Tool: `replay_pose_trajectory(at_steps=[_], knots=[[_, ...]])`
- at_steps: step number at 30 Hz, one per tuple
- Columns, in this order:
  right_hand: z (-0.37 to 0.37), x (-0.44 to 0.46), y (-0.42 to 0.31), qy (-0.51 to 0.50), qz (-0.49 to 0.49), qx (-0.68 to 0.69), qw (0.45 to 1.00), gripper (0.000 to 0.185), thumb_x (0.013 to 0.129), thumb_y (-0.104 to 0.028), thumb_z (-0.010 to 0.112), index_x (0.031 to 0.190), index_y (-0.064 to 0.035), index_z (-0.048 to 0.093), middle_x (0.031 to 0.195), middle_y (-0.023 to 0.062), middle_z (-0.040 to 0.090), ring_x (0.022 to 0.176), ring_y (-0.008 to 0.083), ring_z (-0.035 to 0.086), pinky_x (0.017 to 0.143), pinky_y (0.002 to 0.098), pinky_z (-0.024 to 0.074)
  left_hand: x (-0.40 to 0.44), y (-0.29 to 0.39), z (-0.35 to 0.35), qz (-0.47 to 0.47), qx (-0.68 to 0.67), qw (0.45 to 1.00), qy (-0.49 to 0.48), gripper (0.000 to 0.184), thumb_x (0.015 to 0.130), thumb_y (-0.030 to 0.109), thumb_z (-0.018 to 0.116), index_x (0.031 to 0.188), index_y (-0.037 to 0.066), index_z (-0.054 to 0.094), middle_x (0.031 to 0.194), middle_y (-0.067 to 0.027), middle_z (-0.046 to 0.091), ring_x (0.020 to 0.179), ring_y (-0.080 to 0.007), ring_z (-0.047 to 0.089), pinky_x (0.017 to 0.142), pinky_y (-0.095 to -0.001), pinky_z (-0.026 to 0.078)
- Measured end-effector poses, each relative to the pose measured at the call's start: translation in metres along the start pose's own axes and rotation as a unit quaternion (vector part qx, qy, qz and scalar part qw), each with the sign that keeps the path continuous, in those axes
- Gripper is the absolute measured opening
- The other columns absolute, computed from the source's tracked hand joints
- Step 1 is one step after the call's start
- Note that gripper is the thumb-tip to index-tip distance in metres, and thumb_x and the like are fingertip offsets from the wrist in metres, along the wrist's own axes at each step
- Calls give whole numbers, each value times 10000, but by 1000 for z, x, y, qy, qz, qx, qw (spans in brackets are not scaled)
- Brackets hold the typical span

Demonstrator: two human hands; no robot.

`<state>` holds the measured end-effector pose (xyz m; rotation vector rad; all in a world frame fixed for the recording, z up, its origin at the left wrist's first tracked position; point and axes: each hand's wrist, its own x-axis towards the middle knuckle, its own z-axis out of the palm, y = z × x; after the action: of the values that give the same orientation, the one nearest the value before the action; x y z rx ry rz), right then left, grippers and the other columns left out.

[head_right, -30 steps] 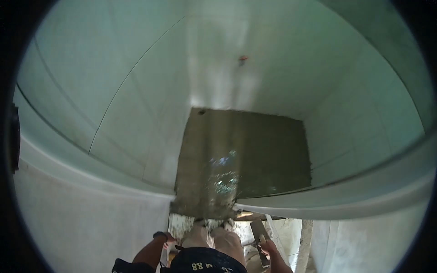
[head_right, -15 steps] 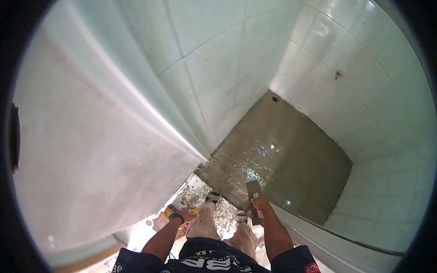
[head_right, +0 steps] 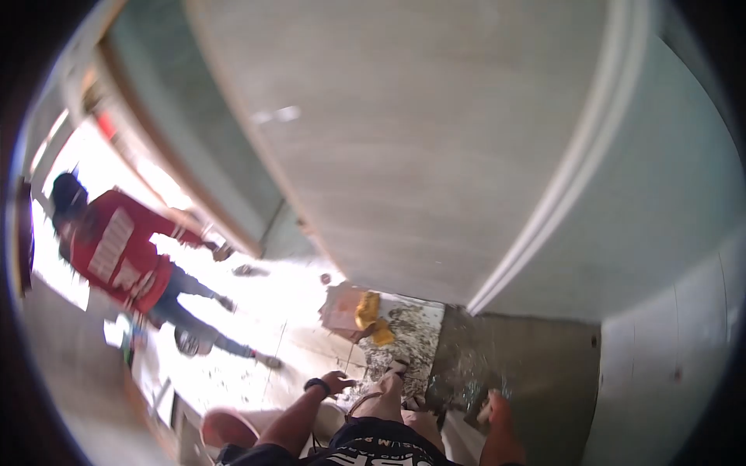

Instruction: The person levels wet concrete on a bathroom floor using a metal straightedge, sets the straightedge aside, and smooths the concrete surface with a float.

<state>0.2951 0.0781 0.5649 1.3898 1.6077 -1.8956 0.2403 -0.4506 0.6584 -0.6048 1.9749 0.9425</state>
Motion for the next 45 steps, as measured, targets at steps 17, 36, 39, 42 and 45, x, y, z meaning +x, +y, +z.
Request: replay_pose_trajectory(at_steps=[17,36,39,42,45], knots=[[197,-115,-144,-336,-223,-621,672,330,998,-147,321,1236,39,453,828,42,556,742,158,509,754,262,449,-102,-185,162,-127,-179,971,91,662,820,613,555,1035,1,686,1023,-181,695,904,-322,678,843,-404,517],[331,-145,-67,-437,-238,-703,508,333,910,-247,462,1114,-14,584,902,94,624,841,233,588,794,356,482,-118,-223,343,-159,-221,962,33,620,793,593,605,1172,109,680,1200,-165,649,1105,-327,617,957,-411,462],[329,-140,-75,-439,-247,-692,517,334,896,-263,484,1094,-22,604,914,102,635,857,244,600,800,370,487,-134,-217,319,-170,-235,955,69,588,794,548,627,1168,97,676,1169,-182,657,1080,-327,627,922,-410,482],[310,-133,-89,-423,-257,-673,550,336,882,-278,507,1075,-31,625,926,111,646,872,256,612,806,385,492,-157,-204,282,-179,-245,949,87,539,800,510,656,1074,47,688,1040,-161,694,955,-285,667,760,-395,541],[266,-119,-105,-376,-270,-646,607,338,868,-294,529,1056,-39,645,938,119,656,888,268,625,813,400,497,-108,-251,301,-47,-124,988,80,350,792,370,694,1110,224,688,1130,-130,656,931,-259,674,703,-365,574]])
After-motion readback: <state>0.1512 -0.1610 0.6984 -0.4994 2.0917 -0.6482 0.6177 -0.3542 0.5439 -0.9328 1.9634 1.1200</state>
